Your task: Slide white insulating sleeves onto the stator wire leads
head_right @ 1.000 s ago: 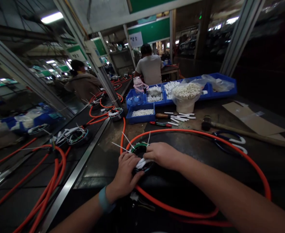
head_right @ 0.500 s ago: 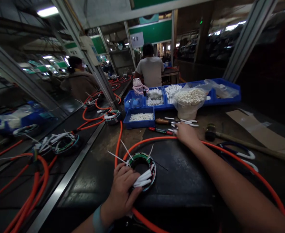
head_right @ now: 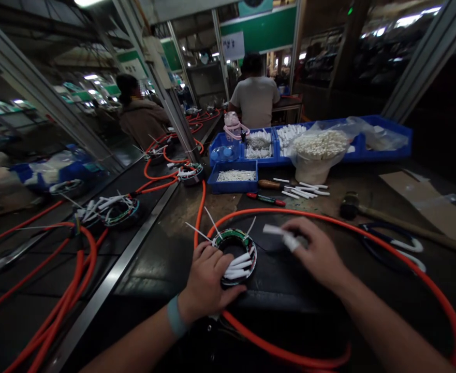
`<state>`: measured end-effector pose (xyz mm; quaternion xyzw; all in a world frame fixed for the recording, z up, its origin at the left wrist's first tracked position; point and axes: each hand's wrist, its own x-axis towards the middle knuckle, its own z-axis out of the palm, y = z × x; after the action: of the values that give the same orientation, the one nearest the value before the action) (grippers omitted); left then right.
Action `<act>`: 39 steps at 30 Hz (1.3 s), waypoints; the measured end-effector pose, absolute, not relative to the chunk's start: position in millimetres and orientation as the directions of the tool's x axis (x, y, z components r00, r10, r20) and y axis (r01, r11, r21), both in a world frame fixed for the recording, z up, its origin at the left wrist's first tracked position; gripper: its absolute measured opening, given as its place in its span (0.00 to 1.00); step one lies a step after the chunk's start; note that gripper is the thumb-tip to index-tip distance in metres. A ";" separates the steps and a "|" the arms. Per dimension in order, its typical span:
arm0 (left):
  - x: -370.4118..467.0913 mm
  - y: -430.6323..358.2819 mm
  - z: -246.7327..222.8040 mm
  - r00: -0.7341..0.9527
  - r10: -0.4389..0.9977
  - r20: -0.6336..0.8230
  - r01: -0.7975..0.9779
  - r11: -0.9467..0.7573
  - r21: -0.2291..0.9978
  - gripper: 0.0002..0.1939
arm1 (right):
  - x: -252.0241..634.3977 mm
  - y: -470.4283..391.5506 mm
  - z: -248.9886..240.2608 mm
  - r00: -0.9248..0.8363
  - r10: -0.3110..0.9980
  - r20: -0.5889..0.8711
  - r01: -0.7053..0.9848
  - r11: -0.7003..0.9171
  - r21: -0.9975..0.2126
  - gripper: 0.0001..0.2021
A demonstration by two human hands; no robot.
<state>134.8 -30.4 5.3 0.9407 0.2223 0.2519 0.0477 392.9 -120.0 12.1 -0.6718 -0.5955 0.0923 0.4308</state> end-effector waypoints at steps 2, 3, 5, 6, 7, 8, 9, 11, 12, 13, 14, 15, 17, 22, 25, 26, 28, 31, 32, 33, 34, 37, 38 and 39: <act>135.2 -31.0 7.7 0.789 0.444 0.424 0.399 -0.896 0.196 0.24 | 365.6 -141.8 15.1 0.173 0.891 0.420 0.652 0.216 -0.727 0.06; 135.3 -31.4 8.5 0.795 0.444 0.413 0.401 -0.896 0.192 0.23 | 354.4 -148.9 15.3 0.150 0.889 0.433 0.637 0.248 -0.730 0.07; 135.4 -32.1 9.7 0.801 0.446 0.398 0.409 -0.895 0.181 0.23 | 339.4 -156.0 13.6 0.141 0.878 0.458 0.629 0.278 -0.726 0.08; 135.3 -32.4 10.0 0.803 0.448 0.394 0.413 -0.894 0.176 0.23 | 335.6 -156.9 12.3 0.139 0.875 0.464 0.633 0.282 -0.721 0.09; 135.2 -32.7 10.3 0.802 0.449 0.393 0.416 -0.893 0.172 0.23 | 333.6 -156.8 10.9 0.135 0.874 0.467 0.639 0.283 -0.715 0.09; 135.1 -32.9 10.4 0.802 0.449 0.394 0.416 -0.893 0.170 0.23 | 333.0 -156.4 9.7 0.132 0.873 0.470 0.646 0.284 -0.709 0.10; 135.1 -33.0 10.4 0.801 0.448 0.397 0.415 -0.894 0.170 0.23 | 333.2 -155.9 8.6 0.135 0.870 0.474 0.652 0.282 -0.703 0.10; 135.0 -32.9 10.2 0.796 0.448 0.408 0.412 -0.894 0.178 0.23 | 334.2 -155.8 7.1 0.155 0.863 0.481 0.660 0.272 -0.700 0.10; 135.1 -32.8 10.1 0.794 0.450 0.409 0.412 -0.893 0.182 0.23 | 334.8 -156.0 6.4 0.166 0.862 0.478 0.659 0.264 -0.704 0.09; 135.1 -32.8 10.1 0.792 0.454 0.408 0.415 -0.891 0.186 0.23 | 335.5 -155.9 5.5 0.173 0.864 0.472 0.656 0.256 -0.710 0.09; 135.0 -32.9 10.2 0.791 0.459 0.404 0.418 -0.888 0.191 0.22 | 336.8 -155.1 4.4 0.181 0.868 0.463 0.653 0.246 -0.716 0.09; 134.9 -33.2 10.5 0.790 0.463 0.401 0.420 -0.886 0.196 0.22 | 339.1 -153.2 2.9 0.197 0.868 0.456 0.652 0.232 -0.722 0.08; 134.4 -34.1 11.9 0.789 0.463 0.404 0.409 -0.887 0.215 0.25 | 348.1 -144.8 -1.4 0.271 0.846 0.458 0.665 0.180 -0.725 0.07; 133.2 -34.4 19.7 0.797 0.472 0.377 0.380 -0.877 0.294 0.20 | 392.8 -100.0 -13.1 0.373 0.782 0.499 0.782 0.023 -0.622 0.08; 132.0 -28.7 26.2 0.819 0.461 0.340 0.357 -0.875 0.326 0.14 | 411.5 -80.0 -12.7 0.307 0.809 0.501 0.830 0.030 -0.557 0.08; 131.2 -26.2 28.7 0.839 0.440 0.319 0.336 -0.881 0.332 0.13 | 412.7 -78.5 -10.9 0.252 0.823 0.509 0.854 0.059 -0.517 0.10; 129.2 -22.5 34.1 0.880 0.390 0.272 0.295 -0.896 0.331 0.12 | 407.2 -84.0 -6.2 0.067 0.859 0.507 0.890 0.179 -0.420 0.17; 127.3 -23.5 41.1 0.899 0.367 0.239 0.291 -0.908 0.302 0.12 | 387.9 -103.2 -0.9 -0.269 0.875 0.402 0.838 0.419 -0.351 0.23; 127.6 -25.5 42.7 0.895 0.378 0.237 0.301 -0.904 0.302 0.13 | 381.4 -108.9 -0.4 -0.338 0.864 0.373 0.804 0.471 -0.363 0.23; 128.3 -28.0 43.7 0.891 0.391 0.231 0.314 -0.898 0.309 0.14 | 375.8 -113.0 -0.5 -0.379 0.850 0.366 0.775 0.508 -0.376 0.23; 129.6 -30.6 44.1 0.890 0.401 0.218 0.323 -0.891 0.319 0.15 | 371.5 -115.0 -1.2 -0.399 0.834 0.381 0.747 0.536 -0.393 0.21; 134.9 -36.5 42.1 0.889 0.428 0.165 0.360 -0.874 0.326 0.24 | 365.2 -110.4 -4.0 -0.367 0.791 0.490 0.640 0.597 -0.484 0.16; 136.9 -37.5 40.5 0.879 0.449 0.161 0.383 -0.865 0.323 0.25 | 364.5 -107.0 -4.2 -0.338 0.784 0.521 0.598 0.607 -0.523 0.13; 138.7 -38.1 38.7 0.865 0.473 0.166 0.405 -0.854 0.326 0.23 | 364.0 -103.5 -3.9 -0.312 0.778 0.545 0.558 0.614 -0.558 0.12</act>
<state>138.7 -38.1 38.7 0.9553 0.2297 0.1208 0.1416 364.0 -103.5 -3.9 -0.4182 -0.7986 0.1341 0.4115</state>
